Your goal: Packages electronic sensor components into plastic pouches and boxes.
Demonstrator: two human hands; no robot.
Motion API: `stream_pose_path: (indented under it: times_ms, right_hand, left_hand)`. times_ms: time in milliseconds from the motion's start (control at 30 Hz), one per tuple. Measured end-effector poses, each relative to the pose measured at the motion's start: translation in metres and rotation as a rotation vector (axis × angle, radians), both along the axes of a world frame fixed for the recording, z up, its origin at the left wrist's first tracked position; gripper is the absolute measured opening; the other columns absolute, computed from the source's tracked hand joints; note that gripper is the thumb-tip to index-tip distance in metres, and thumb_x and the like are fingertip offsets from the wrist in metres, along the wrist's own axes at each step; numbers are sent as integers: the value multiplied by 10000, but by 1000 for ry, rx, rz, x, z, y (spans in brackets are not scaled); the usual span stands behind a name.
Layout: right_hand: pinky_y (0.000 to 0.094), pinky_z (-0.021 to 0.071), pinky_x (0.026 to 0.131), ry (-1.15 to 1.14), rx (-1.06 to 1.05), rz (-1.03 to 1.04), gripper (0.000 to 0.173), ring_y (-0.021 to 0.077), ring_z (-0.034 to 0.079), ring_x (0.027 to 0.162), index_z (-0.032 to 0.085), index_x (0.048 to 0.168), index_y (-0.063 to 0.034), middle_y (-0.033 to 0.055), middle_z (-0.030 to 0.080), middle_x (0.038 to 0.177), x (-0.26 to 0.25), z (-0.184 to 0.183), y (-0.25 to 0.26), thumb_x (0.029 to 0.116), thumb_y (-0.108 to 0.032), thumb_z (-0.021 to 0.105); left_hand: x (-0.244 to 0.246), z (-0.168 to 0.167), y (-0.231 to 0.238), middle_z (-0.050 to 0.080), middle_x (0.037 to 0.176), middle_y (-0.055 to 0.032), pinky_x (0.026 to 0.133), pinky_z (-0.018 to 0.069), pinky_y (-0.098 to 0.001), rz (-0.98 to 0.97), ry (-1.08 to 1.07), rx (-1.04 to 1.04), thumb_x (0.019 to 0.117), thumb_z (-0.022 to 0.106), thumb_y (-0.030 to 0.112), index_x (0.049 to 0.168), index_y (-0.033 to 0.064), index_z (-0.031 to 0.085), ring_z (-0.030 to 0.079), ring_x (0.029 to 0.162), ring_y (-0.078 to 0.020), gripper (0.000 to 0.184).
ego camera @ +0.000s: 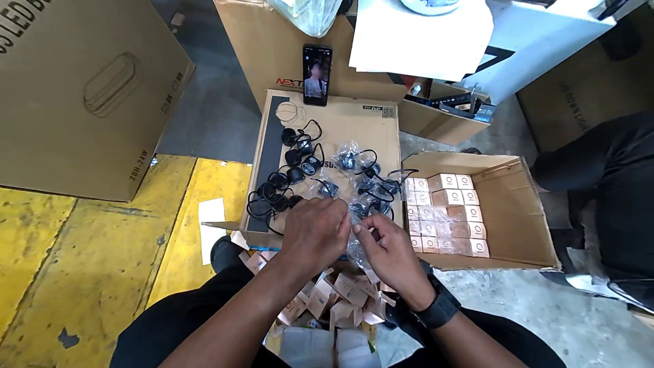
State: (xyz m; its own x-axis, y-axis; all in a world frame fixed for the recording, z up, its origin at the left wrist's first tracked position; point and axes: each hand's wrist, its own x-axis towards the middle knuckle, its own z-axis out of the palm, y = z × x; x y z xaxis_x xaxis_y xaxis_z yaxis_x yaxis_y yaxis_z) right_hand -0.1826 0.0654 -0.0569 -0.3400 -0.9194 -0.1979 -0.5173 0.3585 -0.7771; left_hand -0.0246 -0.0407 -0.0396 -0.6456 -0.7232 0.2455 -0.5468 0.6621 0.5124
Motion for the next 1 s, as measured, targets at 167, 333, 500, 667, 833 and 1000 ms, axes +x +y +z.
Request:
stream_pose_path:
  times_ms: [167,333,500,667,833,1000]
  right_hand:
    - [331,520,663,50,12,33,294,94,591,729,732,959,-148,-17,649,939,-1,-1,0,1019,-361,538]
    - [406,516,712,74,58,72,361,137,622,817,678,877,-133,5,634,899,-4,-1,-2,1045,-318,417]
    - [414,528,744,86,54,93,361,141,641,871,700,921,-128,10,660,948,-3,-2,-3,1036,-292,399]
    - [418,526,725,107,84,146,353,146,631,849,685,942,-140,8,643,953,-1,-2,-3,1044,-318,397]
    - [456,556,780,134,203,144,390,167,670,904,681,1099,-164,14,680,1010,-1,-1,-3,1058,-447,415]
    - [471,554,723,157,272,129,508,192,661,829,674,1075,-145,25,674,961,1,5,-3,903,-620,620]
  left_hand:
    - [-2,-1,0,699,854,-52,691,571,-412,-78,4,-56,957,608,225,1007,104,738,693,793,-217,184]
    - [-2,0,3,674,1177,-88,777,578,-411,-254,33,-69,964,558,123,995,130,712,677,976,-243,157]
    - [0,-1,4,608,1417,-106,940,540,-492,-347,-70,-84,933,571,86,963,144,739,612,1241,-311,181]
    - [0,-7,2,707,1227,-51,924,531,-463,-274,-156,-89,974,526,175,1032,159,754,653,1135,-265,236]
    - [2,-6,1,725,982,-49,863,527,-448,-204,-262,-80,985,527,184,965,113,732,672,1006,-265,218]
    - [1,-3,1,709,970,-103,837,527,-471,-142,-395,-24,977,521,183,991,71,720,668,999,-309,228]
